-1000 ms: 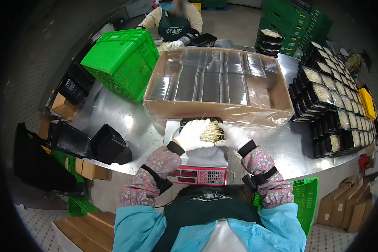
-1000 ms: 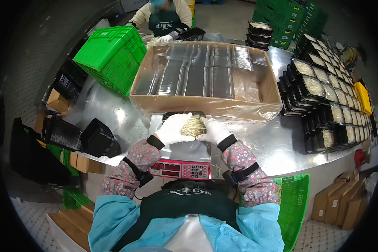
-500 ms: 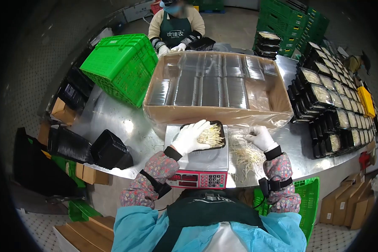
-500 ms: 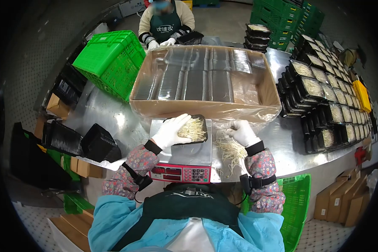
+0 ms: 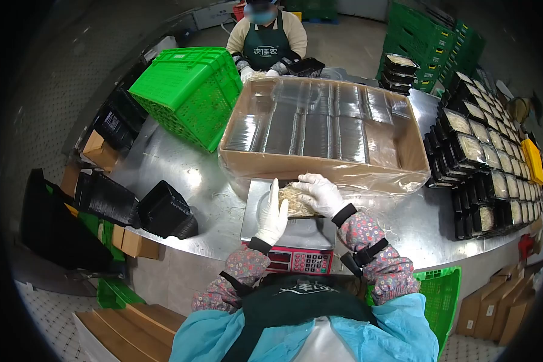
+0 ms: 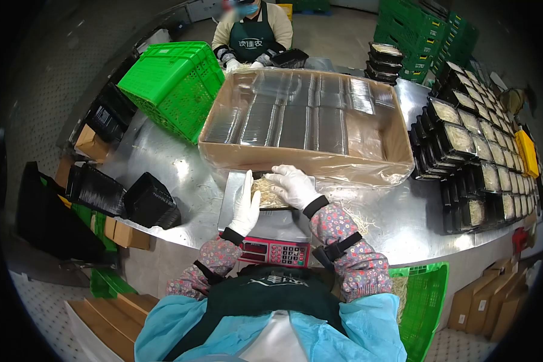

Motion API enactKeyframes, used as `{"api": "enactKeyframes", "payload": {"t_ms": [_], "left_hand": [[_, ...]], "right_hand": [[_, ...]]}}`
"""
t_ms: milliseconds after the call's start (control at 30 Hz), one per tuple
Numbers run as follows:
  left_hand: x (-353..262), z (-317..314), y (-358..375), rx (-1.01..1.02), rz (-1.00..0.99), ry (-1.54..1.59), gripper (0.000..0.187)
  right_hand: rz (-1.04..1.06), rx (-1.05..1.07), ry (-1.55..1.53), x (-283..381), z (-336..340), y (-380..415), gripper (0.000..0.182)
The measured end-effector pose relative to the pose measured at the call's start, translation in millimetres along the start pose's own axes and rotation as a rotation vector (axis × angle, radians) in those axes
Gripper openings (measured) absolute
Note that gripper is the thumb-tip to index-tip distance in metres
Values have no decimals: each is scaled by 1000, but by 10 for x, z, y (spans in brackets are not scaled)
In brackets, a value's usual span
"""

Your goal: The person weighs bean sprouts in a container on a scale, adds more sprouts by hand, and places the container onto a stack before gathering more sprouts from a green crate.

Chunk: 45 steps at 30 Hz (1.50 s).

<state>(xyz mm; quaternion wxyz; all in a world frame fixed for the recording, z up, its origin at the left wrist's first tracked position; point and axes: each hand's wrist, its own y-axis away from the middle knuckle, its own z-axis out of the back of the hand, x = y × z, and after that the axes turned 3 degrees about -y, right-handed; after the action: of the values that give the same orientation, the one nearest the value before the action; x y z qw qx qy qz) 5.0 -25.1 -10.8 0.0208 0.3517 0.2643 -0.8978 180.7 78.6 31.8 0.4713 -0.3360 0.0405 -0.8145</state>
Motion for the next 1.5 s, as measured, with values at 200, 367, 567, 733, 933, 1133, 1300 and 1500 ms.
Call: {"api": "enactKeyframes", "payload": {"t_ms": [200, 367, 567, 733, 933, 1133, 1300, 1500], "left_hand": [[-15, -70, 2, 121, -165, -411, 49], [-49, -95, -1, 198, -69, -447, 44], [-103, 2, -5, 181, -91, -330, 45], [-16, -47, -2, 130, -122, -277, 42], [41, 247, -121, 33, -132, -172, 46], [-185, 171, -453, 246, -77, -401, 65], [-318, -34, -348, 515, -438, -398, 57], [-266, -150, -533, 438, -306, -90, 43]], "right_hand": [[-175, 65, 286, 249, -496, 135, 55], [-277, 99, 274, 179, -525, 114, 57], [-275, 82, -40, -69, -70, 210, 54], [-368, -51, -355, -164, 31, 254, 44], [-384, -329, -450, -207, 252, 415, 39], [-309, -439, -462, 72, 116, 348, 40], [-243, -299, -177, 221, -76, 360, 51], [-410, -292, -261, 209, -321, 230, 60]]}}
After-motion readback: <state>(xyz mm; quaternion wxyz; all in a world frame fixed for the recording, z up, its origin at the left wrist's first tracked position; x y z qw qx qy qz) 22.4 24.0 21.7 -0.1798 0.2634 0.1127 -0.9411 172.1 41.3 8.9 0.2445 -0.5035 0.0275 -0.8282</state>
